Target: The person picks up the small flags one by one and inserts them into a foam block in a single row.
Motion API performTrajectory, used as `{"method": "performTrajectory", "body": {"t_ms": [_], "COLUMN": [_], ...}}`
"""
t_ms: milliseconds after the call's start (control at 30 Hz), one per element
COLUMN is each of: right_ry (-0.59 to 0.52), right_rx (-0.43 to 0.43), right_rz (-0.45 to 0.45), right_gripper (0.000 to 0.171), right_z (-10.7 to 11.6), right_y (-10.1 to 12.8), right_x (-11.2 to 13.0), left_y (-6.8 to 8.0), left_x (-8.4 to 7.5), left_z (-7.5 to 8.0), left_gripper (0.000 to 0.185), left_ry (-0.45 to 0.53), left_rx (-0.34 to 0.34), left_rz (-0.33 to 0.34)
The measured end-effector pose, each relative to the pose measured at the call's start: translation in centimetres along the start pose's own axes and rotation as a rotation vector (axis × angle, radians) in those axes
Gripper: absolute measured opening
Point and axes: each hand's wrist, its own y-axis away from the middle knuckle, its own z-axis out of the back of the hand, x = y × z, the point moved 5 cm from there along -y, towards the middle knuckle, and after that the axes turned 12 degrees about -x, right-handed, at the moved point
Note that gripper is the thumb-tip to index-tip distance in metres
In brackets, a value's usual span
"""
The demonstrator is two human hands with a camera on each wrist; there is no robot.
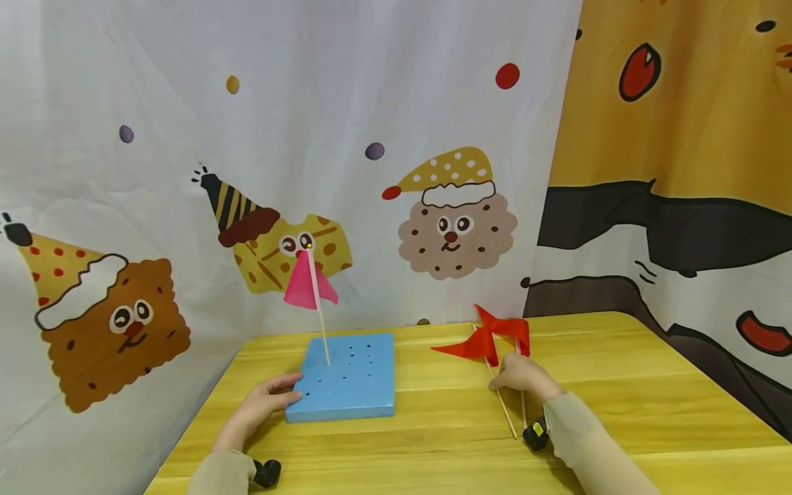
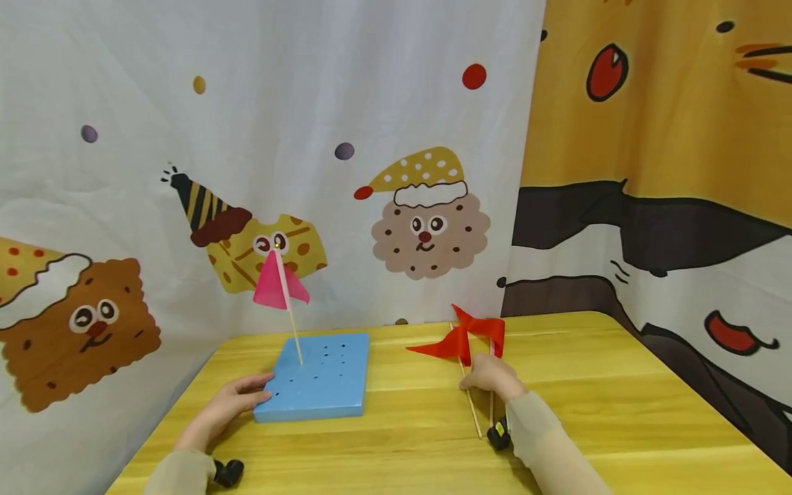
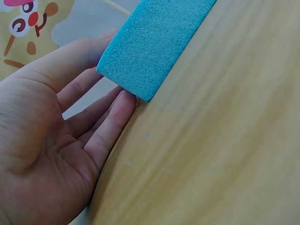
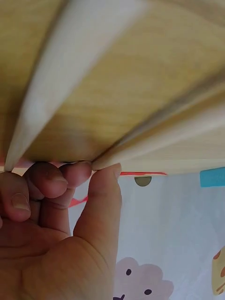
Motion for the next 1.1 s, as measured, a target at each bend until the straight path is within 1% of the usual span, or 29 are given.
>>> {"method": "performTrajectory", "body": {"t_ms": [100, 233, 333, 467, 600, 633, 767, 833, 933, 1100], "right_ry": [-0.019, -0.044, -0.073, -0.133, -0.187, -0.199, -0.241, -0.257, -0.276, -0.322], "right_rx": [-0.012, -0.042, -0.055, -0.05, -0.039, -0.035, -0.019, -0.008, 0.009, 0.022], "right_rz": [-0.008, -0.01, -0.015, -0.036, -0.073, -0.085, -0.1, -0.101, -0.076, -0.085], "right_gripper": [0.036, 0.037, 0.035, 0.024, 0.004, 0.005, 0.02, 0.023, 0.025, 0.029], "right_z": [0.0, 0.2, 0.5, 0.6, 0.5, 0.5, 0.5, 0.6, 0.9, 1.5], "right_y": [0.0, -0.1, -0.1, -0.2, -0.3, -0.3, -0.2, -0.3, -0.5, -0.7], "right_x": [-0.1, 0.0, -0.2, -0.5, -0.8, -0.8, -0.6, -0.4, -0.2, 0.3], "left_y": [0.0, 0.2, 0.1, 0.0, -0.1, -0.1, -0.1, -0.1, -0.2, -0.2], "left_x": [0.0, 0.1, 0.2, 0.2, 0.2, 0.1, 0.1, 0.2, 0.2, 0.2], "left_z": [0.0, 0.0, 0.0, 0.1, 0.1, 0.1, 0.1, 0.1, 0.1, 0.1], "left_gripper": [0.059, 0.059, 0.059, 0.06, 0.061, 0.061, 0.061, 0.061, 0.06, 0.059], "left_ry": [-0.004, -0.008, -0.007, 0.0, 0.01, 0.013, 0.017, 0.017, 0.013, 0.003], "left_rx": [-0.004, -0.015, -0.021, -0.021, -0.006, -0.003, 0.003, 0.002, -0.008, -0.035], "left_rz": [0.005, 0.014, 0.023, 0.033, 0.023, 0.022, 0.02, 0.017, 0.01, 0.009]}}
